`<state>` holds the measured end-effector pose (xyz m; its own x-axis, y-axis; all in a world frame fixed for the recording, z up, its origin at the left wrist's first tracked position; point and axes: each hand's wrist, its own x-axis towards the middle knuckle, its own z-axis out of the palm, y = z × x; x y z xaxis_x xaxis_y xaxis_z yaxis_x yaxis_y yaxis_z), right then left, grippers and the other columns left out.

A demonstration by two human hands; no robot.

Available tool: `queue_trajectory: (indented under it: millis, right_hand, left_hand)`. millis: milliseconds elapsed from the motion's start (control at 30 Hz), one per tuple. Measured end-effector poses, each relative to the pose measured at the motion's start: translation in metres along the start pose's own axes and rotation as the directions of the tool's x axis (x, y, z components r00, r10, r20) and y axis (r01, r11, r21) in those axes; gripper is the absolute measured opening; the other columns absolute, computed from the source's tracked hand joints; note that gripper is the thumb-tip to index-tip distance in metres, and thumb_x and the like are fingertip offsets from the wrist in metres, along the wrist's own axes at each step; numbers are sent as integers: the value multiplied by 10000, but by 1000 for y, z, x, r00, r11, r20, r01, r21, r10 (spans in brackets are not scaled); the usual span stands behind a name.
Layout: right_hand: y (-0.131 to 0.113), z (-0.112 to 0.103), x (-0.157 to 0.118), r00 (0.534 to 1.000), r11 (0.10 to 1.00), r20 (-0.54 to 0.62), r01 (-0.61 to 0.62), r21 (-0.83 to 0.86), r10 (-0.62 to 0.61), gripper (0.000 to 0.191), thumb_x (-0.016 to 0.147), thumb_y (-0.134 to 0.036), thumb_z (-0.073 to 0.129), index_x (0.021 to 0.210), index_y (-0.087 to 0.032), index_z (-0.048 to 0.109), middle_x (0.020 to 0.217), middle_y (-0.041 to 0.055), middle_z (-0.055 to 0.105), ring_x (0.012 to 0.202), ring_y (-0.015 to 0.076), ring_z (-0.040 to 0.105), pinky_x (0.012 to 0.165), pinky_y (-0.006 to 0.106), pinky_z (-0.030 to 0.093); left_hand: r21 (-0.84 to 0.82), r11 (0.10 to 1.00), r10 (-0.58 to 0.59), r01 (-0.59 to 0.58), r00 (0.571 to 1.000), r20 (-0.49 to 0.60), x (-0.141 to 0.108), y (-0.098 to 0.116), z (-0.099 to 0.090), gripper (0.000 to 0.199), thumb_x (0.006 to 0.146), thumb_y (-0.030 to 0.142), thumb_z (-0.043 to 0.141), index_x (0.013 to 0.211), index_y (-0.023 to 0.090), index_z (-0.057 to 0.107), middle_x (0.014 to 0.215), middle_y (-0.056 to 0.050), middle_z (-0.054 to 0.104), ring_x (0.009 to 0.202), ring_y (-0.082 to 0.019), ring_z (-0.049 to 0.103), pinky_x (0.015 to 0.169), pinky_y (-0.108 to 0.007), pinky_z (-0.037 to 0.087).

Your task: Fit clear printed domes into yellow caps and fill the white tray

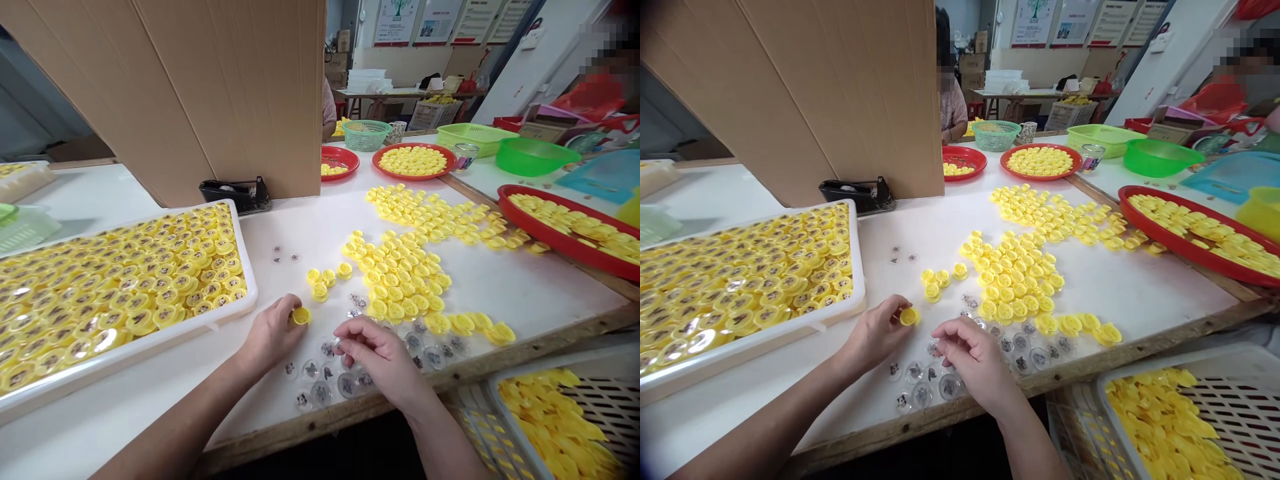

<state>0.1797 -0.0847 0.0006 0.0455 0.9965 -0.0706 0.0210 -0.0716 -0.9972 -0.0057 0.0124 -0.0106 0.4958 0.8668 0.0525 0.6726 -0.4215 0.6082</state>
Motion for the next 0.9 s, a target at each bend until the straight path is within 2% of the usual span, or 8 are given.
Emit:
queue_trajectory:
  millis: [133,233,400,533,633,733,833,900]
  right_hand:
    - [-5,3,7,989,979,90,131,-157,-118,183,853,-215,529,949,-277,673,883,0,557,724,112,535,678,260,459]
    - [-10,9,15,985,983,151,103,-151,-80,216,837,-181,533,1009,-274,626,868,-9,562,812,127,547,749,268,455]
    - [-9,19,28,991,988,133,6,-154,15,116,786,-193,588,897,-226,576,812,-18,565,707,122,544,633,245,465]
    - [-9,24,30,993,955,105,88,-283,-60,89,807,-209,576,877,-226,628,835,6,590,724,140,569,636,260,482]
    - [-13,29,27,981,868,122,188,-460,-148,127,825,-194,566,911,-240,647,859,21,621,782,160,593,700,284,487]
    - [-18,35,21,969,773,126,244,-586,-210,158,808,-191,598,957,-230,635,850,32,629,737,166,599,659,294,498]
    - [-22,38,17,948,688,129,300,-661,-290,182,798,-146,602,972,-194,625,849,40,624,725,160,602,641,286,508]
    - [-25,36,16,925,646,143,350,-679,-352,210,809,-119,584,1008,-178,614,896,50,624,753,151,606,665,271,515]
  left_hand:
    - [-291,954,-43,70,994,100,-22,20,-9,189,722,200,567,896,206,494,682,35,569,582,-105,531,574,-237,440]
    - [-447,887,-46,117,985,167,-27,28,-12,162,712,175,574,856,201,505,589,66,521,531,-87,495,522,-206,402]
    - [-442,882,-112,161,985,134,-26,25,-11,275,653,186,637,913,191,547,658,43,553,580,-102,496,548,-223,414]
    - [-461,864,-159,202,979,131,-27,19,-10,301,658,201,634,956,187,593,737,11,611,629,-119,542,594,-240,443]
    - [-516,828,-167,219,975,146,-29,17,-8,215,680,213,625,894,192,618,664,29,594,587,-106,514,550,-219,409]
    - [-592,772,-161,232,972,171,-32,16,-4,170,699,185,603,867,197,620,647,38,594,574,-97,508,533,-206,393]
    - [-715,652,-129,253,966,224,-34,16,-2,318,684,120,590,994,195,589,754,14,639,663,-120,584,607,-225,446]
    - [-836,460,-86,298,953,292,-34,16,-3,466,685,124,618,1136,183,521,910,-34,655,785,-154,623,700,-266,482]
